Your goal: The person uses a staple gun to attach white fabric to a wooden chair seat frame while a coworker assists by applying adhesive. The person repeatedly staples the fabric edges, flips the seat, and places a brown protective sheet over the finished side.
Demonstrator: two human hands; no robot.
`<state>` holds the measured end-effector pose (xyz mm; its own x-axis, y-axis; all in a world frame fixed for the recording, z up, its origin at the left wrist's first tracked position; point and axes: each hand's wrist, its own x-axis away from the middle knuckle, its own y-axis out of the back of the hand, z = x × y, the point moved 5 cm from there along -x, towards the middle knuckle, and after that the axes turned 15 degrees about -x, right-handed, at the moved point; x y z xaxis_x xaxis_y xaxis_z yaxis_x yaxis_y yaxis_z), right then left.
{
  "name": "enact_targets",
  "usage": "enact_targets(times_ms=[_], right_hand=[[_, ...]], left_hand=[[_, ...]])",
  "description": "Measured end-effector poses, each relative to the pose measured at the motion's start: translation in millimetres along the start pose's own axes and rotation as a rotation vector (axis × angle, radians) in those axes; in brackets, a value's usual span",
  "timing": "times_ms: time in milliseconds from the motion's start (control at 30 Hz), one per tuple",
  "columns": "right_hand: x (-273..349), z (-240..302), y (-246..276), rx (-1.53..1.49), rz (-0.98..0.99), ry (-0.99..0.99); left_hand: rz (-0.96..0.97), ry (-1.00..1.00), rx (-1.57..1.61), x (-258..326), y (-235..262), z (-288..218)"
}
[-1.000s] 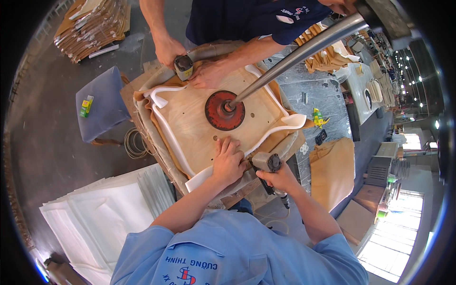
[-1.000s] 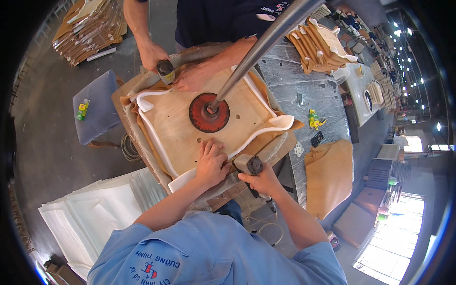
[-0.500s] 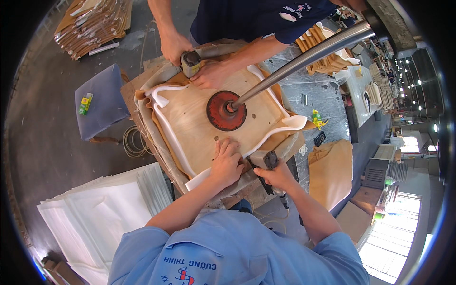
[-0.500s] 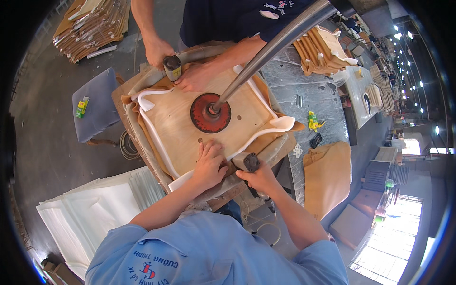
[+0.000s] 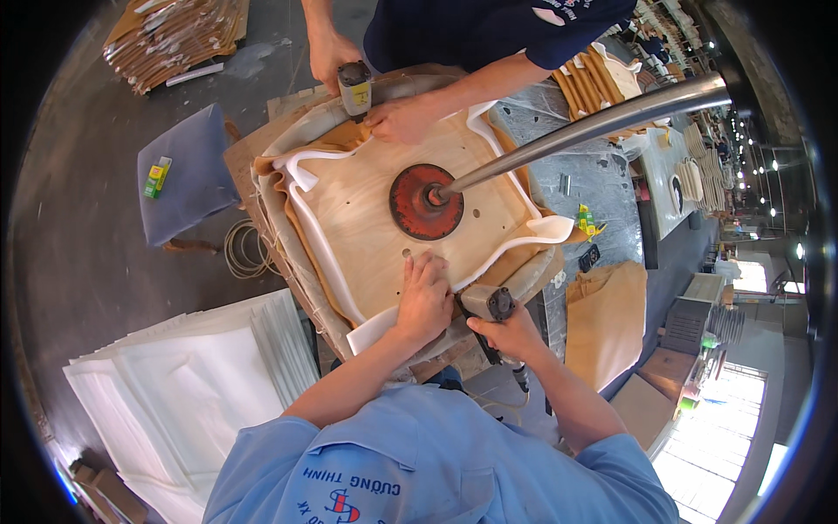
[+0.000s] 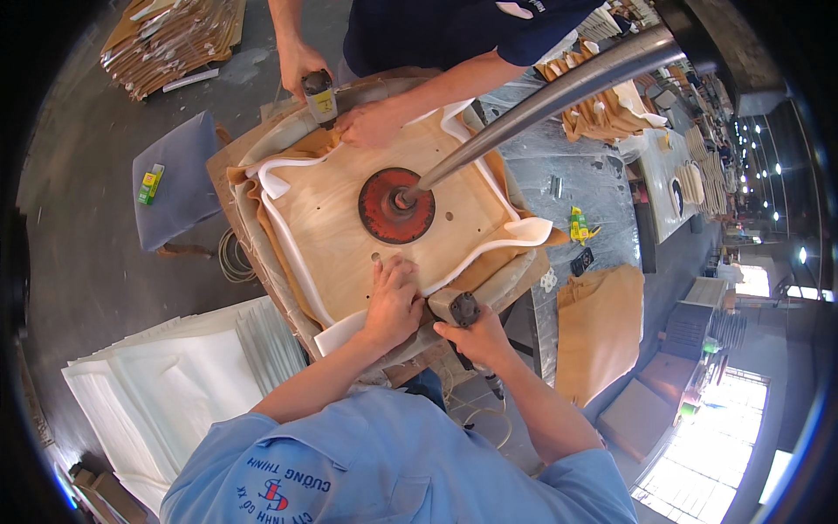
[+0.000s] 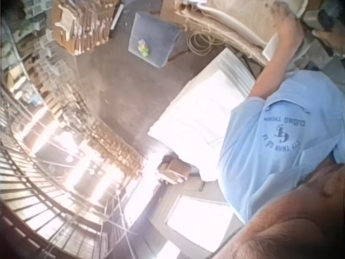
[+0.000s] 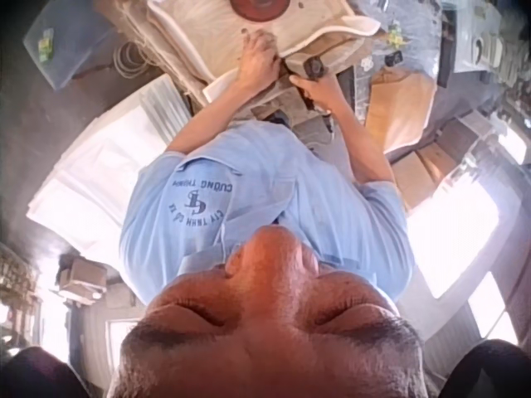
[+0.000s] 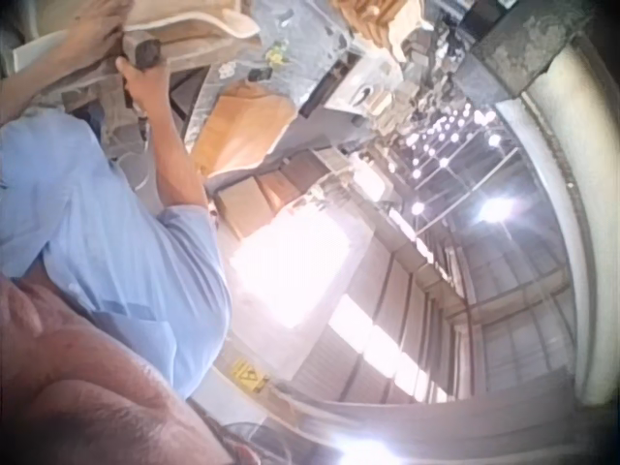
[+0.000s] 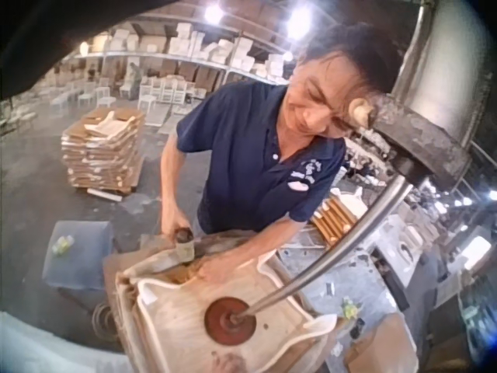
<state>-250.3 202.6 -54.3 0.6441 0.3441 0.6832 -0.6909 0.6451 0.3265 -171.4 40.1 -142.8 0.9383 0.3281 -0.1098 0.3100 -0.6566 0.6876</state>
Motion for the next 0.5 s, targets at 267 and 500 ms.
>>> enact_targets(times_ms=[267,500], right_hand=[[-5,-3,-2,0.015,-0.04,0.057],[10,1,-11,-0.085,0.005,0.004]], left_hand=[[0.062,-0.053,-0.02,5,12,11],[0.011,-0.054,-0.026,-1,11,9]])
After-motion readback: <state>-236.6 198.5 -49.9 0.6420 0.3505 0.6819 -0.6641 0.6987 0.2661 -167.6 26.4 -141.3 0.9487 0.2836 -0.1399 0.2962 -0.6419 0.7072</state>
